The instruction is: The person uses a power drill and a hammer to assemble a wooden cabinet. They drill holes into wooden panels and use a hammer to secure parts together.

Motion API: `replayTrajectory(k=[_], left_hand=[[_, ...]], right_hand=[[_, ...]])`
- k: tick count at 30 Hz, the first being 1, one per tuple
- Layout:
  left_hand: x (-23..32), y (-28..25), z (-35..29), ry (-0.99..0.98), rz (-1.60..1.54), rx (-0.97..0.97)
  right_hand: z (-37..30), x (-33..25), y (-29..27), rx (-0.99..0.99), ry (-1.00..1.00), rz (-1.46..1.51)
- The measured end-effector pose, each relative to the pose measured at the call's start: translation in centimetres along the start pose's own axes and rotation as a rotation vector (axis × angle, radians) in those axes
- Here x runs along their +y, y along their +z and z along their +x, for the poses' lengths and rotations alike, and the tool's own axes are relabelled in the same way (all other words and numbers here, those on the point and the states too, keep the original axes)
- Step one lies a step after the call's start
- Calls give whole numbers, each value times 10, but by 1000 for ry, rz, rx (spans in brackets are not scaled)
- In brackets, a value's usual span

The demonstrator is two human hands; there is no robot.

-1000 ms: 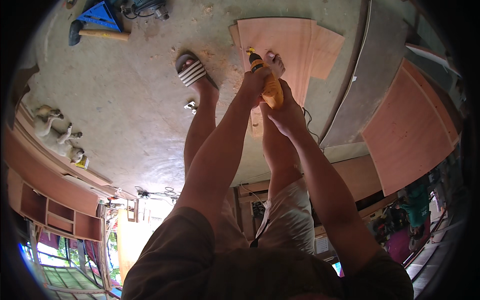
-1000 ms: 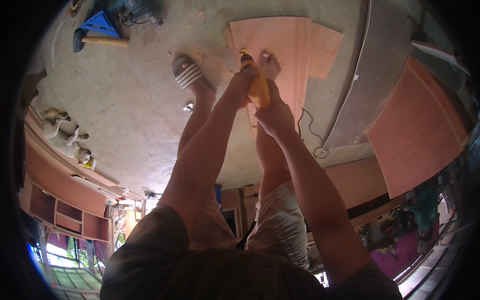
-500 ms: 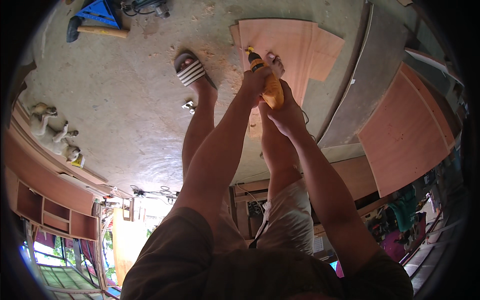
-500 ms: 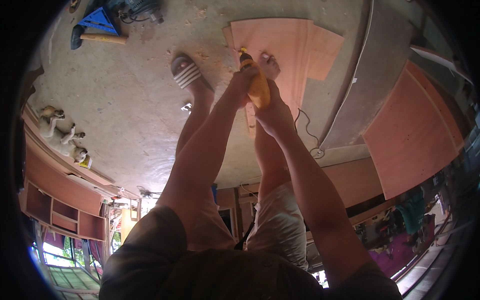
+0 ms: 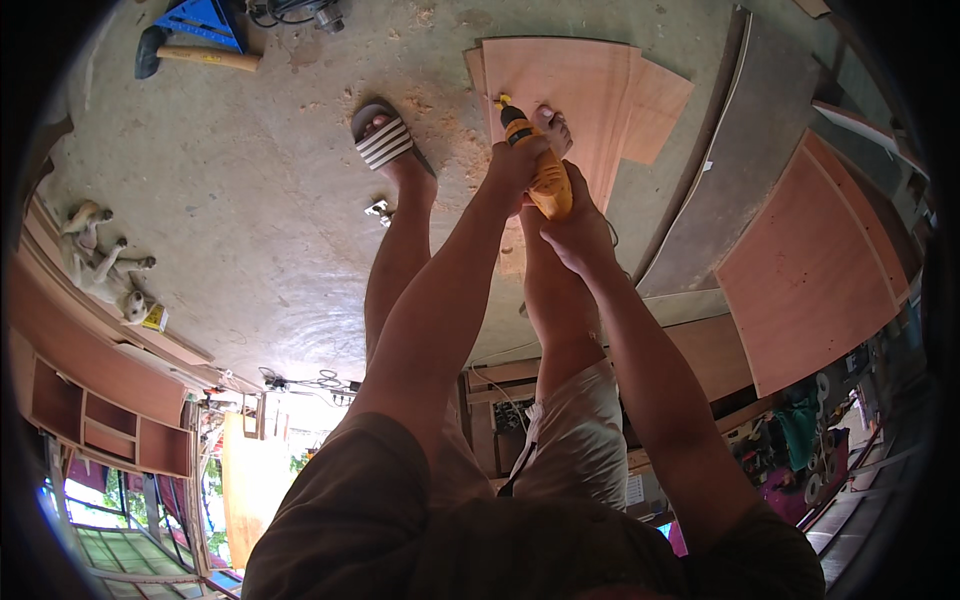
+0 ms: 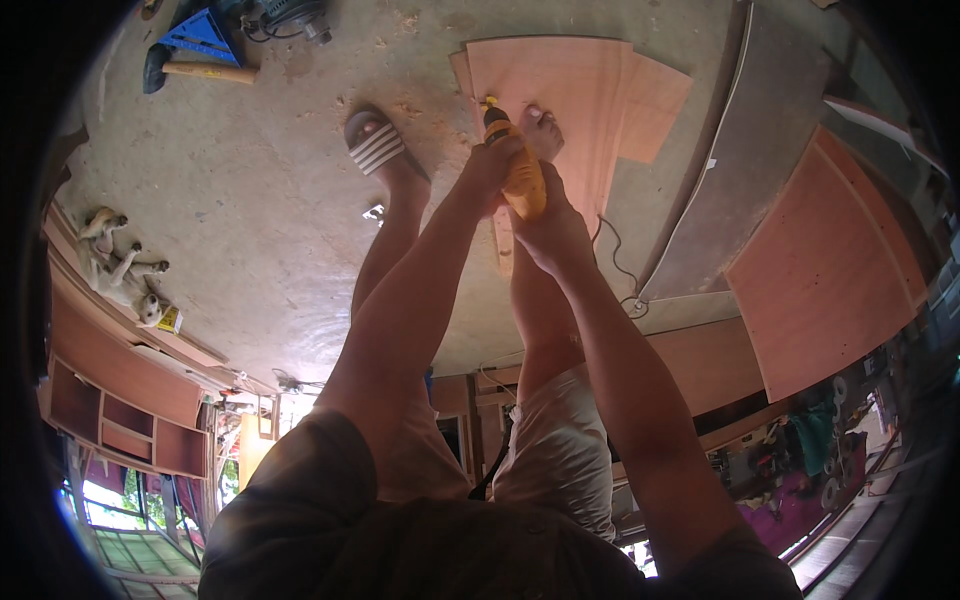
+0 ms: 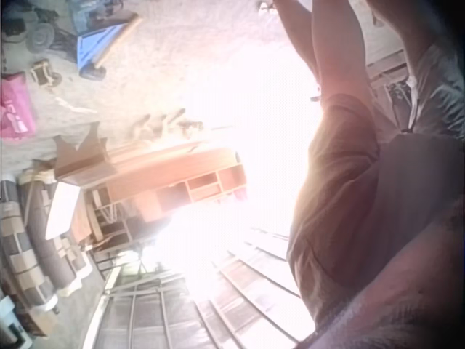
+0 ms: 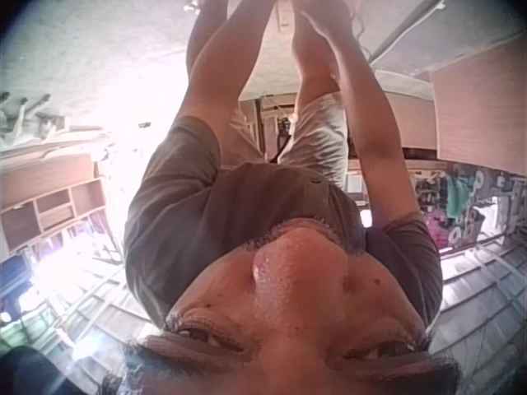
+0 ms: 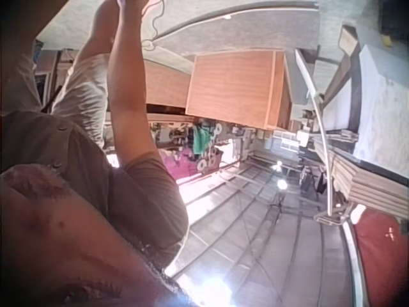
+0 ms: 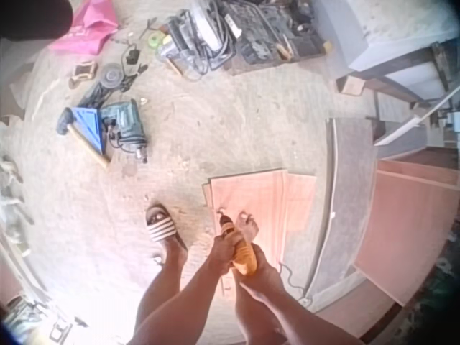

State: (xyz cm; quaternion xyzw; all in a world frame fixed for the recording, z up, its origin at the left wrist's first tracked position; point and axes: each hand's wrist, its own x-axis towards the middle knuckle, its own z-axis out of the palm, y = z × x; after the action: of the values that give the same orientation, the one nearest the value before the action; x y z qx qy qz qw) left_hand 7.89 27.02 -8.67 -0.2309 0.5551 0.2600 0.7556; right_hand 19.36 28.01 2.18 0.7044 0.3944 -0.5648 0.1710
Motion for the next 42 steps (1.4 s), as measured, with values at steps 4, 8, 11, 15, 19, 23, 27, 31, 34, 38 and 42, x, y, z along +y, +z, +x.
replayTrajectory(k=[4,8,11,15,19,23,27,31,34,38,42], left_hand=[[1,-1,0,-18,20,-3],[1,-2,0,-18,19,-11],[2,-3,0,-29,18,-16],[2,-8,3,-28,-2,-47],[5,-9,10,-91,18,-52],[12,-10,10,-115,-19,-78],[22,-4,-5,-80,-43,-39],[21,16,-36,107,92,308],[11,26,-55,283,663,258],[-3,18,-47,563,1007,300],[-19,5,-26,486,830,380]], right_hand=[[-2,-2,0,3,-44,-46],[-3,-3,0,10,-47,-76],[-2,-3,0,13,-48,-105],[-2,-6,1,18,-55,-127],[-2,-17,-1,31,-52,-131],[1,-25,-3,-21,87,-142],[5,-25,0,-7,42,-128],[4,-24,4,-7,42,-184],[3,-28,6,-79,132,-219],[1,-30,7,-79,132,-302],[0,-23,5,-52,44,-214]])
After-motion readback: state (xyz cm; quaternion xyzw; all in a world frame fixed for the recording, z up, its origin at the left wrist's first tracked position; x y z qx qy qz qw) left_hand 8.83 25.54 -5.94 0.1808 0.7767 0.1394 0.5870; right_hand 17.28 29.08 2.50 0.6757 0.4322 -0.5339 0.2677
